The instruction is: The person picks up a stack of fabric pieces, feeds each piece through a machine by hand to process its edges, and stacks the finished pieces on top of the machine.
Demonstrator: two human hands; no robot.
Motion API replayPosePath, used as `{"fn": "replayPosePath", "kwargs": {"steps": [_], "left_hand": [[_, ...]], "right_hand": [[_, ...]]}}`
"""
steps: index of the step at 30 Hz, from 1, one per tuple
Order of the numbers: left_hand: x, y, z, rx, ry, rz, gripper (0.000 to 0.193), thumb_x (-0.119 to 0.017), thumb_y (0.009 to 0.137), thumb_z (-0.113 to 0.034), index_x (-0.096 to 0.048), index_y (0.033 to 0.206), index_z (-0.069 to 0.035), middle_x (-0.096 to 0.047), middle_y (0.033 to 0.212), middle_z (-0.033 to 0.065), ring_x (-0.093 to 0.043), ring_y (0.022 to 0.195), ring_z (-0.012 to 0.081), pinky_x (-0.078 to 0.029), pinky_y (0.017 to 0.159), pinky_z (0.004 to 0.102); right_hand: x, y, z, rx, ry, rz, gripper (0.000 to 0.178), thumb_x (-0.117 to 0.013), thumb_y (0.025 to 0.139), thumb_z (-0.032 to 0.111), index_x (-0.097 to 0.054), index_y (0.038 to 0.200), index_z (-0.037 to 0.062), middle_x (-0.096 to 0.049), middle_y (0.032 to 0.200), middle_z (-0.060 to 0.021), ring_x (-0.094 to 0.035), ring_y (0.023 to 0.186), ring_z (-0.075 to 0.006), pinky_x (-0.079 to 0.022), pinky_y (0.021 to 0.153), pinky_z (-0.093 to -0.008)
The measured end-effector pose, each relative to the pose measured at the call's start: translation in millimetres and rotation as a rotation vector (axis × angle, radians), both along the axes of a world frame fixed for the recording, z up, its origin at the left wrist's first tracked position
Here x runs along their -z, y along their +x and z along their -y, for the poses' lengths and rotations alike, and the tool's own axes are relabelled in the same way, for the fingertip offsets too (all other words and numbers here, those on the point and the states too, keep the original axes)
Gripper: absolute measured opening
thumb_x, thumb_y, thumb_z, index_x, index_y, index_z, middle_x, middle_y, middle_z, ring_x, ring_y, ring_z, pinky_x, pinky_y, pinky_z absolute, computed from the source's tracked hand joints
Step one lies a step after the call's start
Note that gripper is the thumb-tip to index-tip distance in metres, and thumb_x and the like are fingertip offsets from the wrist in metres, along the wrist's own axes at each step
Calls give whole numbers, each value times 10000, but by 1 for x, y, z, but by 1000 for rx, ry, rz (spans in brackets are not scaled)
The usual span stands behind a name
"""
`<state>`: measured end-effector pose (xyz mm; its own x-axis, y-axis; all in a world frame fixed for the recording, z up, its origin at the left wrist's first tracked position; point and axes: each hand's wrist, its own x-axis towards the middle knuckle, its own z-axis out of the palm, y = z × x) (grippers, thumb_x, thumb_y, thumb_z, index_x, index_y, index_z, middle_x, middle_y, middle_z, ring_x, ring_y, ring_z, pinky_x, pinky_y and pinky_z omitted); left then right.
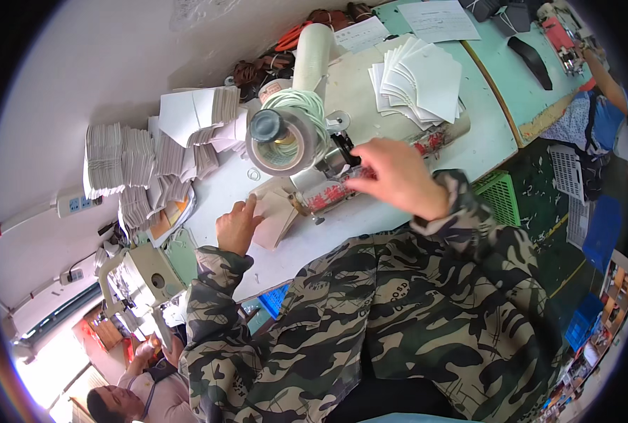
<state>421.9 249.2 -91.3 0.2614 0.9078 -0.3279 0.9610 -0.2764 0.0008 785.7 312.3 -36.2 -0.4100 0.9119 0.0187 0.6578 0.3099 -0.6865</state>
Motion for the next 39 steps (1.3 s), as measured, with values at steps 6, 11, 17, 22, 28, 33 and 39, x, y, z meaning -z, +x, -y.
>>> {"fn": "replayPosePath", "kwargs": {"steps": [6,11,17,22,28,33,39], "left_hand": [[0,6,15,-90,138,-11,508,-755,796,-314,-562,1226,-125,-618,874,60,-663,719,283,-515,639,447],[-4,3,5,87,295,29,331,-748,793,-254,-651,1060,-83,-604,837,85,-634,790,297,-495,713,469],[-94,21,-40,-315,-1004,1002,228,-650,939,-203,-694,1042,-5,-628,773,7,-547,699,77,-462,632,260],[-107,48,-52,-292,-994,952,214,-609,971,-199,-673,1018,0,-607,778,-28,-538,694,54,-454,619,240],[-83,68,-89,-358,-878,648,223,-595,950,-197,-648,925,18,-628,752,40,-594,690,107,-485,646,280],[-78,65,-99,-219,-731,702,235,-634,897,-157,-654,1073,-2,-679,953,101,-640,927,193,-502,849,344],[-33,116,-92,88,-257,978,250,-624,937,-216,-672,1052,1,-658,897,76,-585,730,132,-496,697,292]], "right_hand": [[30,-15,-15,-60,115,-16,208,-754,785,204,-615,868,74,-619,772,-92,-635,701,-311,-485,622,-426],[28,-4,-25,117,91,-121,178,-700,815,234,-648,862,69,-649,822,-93,-652,732,-321,-502,627,-431],[29,-21,-2,-119,181,-7,183,-720,785,241,-635,843,90,-625,795,-79,-643,727,-301,-498,626,-436],[6,25,0,-236,-46,-38,125,-691,775,149,-635,810,42,-586,682,-103,-604,613,-299,-458,556,-381],[-22,28,3,-375,-451,-124,200,-729,833,152,-674,965,11,-687,746,-97,-635,623,-190,-472,581,-300],[-18,14,-15,-186,-363,-287,212,-738,826,62,-675,1014,-10,-709,784,-94,-660,673,-150,-499,624,-260],[3,6,-50,-211,-1,10,574,-769,731,285,-611,1221,32,-710,893,-113,-663,780,-316,-521,716,-414]]}}
